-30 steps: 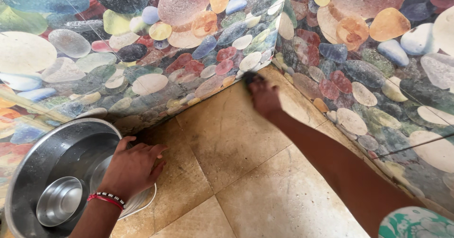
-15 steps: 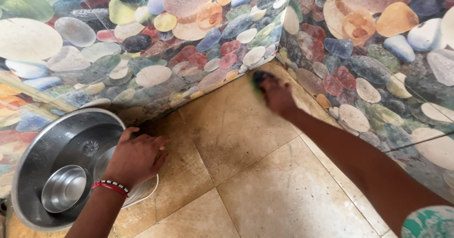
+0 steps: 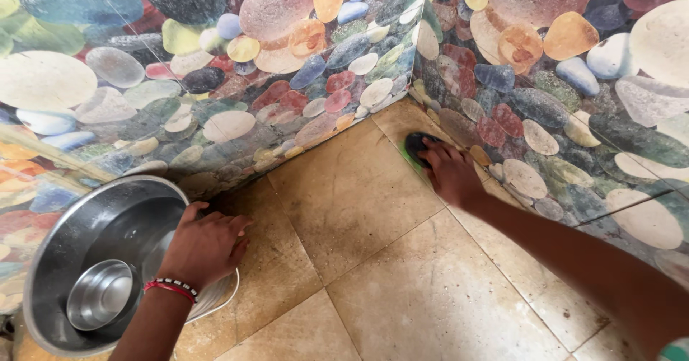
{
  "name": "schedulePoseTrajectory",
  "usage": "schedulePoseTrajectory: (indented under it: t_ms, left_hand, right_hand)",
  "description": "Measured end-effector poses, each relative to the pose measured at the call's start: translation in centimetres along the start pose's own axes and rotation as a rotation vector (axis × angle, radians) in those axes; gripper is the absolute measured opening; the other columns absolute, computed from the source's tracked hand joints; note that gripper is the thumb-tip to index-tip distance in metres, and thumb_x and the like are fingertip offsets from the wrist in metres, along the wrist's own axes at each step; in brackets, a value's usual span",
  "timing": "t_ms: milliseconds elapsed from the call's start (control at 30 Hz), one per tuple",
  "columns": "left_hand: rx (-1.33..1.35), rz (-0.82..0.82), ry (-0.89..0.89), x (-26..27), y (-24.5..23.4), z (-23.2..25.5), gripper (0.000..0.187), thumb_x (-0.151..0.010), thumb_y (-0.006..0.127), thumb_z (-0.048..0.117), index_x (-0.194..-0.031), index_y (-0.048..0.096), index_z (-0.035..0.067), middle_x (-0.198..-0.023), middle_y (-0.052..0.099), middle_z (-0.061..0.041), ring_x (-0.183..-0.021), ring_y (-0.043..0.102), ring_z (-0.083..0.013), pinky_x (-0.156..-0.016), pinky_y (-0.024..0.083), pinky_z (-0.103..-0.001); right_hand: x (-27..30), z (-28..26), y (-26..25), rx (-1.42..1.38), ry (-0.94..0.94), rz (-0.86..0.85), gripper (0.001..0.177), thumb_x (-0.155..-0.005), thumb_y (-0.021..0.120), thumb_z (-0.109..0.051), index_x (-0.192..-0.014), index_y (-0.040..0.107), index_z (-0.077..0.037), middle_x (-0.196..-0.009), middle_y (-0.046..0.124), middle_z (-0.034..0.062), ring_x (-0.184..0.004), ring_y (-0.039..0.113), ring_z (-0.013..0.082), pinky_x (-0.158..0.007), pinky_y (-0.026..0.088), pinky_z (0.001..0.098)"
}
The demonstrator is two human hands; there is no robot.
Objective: The person scrubs the floor tiles near a wall by hand using a scouring pad and water from a bucket.
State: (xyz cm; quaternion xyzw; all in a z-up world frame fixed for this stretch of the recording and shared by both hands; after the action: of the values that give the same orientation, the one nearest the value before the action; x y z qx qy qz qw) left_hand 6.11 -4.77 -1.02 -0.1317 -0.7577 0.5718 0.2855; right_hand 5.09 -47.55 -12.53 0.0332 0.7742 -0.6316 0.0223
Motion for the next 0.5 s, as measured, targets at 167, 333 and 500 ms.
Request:
schedulePoseTrajectory:
  t_ms: [167,333,500]
  left_hand:
    - [-0.025,0.026,0.003,0.0,0.3,-0.1,0.042,-0.091,0.059,0.04,-0.132,0.063,0.028,-0.096,0.075,0.002,-0.104,0.068,-0.014,-0.116,0.032,-0.043]
    - [-0.021,0.02,0.001,0.0,0.3,-0.2,0.042,-0.091,0.058,0.039,-0.131,0.063,0.029,-0.096,0.075,0.004,-0.104,0.068,-0.0135,-0.116,0.031,-0.044]
    - [-0.057,-0.002,-0.005,-0.1,0.3,0.1,0.042,-0.092,0.056,0.039,-0.133,0.063,0.031,-0.099,0.075,0.003,-0.105,0.068,-0.013,-0.117,0.032,-0.043]
  right_hand:
    - [4.8,0.8,0.2,0.074,-0.175,0.118,0.037,-0.098,0.058,-0.03,-0.13,0.06,-0.013,-0.156,0.045,0.0075,-0.142,0.042,0.0296,-0.111,0.031,0.056]
    - [1.8,4.1,0.2,0.061,0.01,0.141,0.037,-0.097,0.06,-0.027,-0.132,0.059,-0.014,-0.157,0.046,0.0065,-0.137,0.045,0.0316,-0.106,0.036,0.0558]
    - [0.0,2.0,0.7,0.087,0.123,0.173,0.04,-0.093,0.064,-0.023,-0.132,0.059,-0.013,-0.156,0.047,0.009,-0.135,0.045,0.0329,-0.099,0.035,0.0591]
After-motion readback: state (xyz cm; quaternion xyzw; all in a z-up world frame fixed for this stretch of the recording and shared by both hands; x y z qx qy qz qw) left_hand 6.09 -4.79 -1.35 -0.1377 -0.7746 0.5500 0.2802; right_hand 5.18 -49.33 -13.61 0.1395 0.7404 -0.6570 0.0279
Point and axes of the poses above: each hand's wrist, its own x-axis away from the middle knuckle, its own y-axis out of the palm, z = x × y, the point moved 8 cm from there along -x, towards the middle knuckle
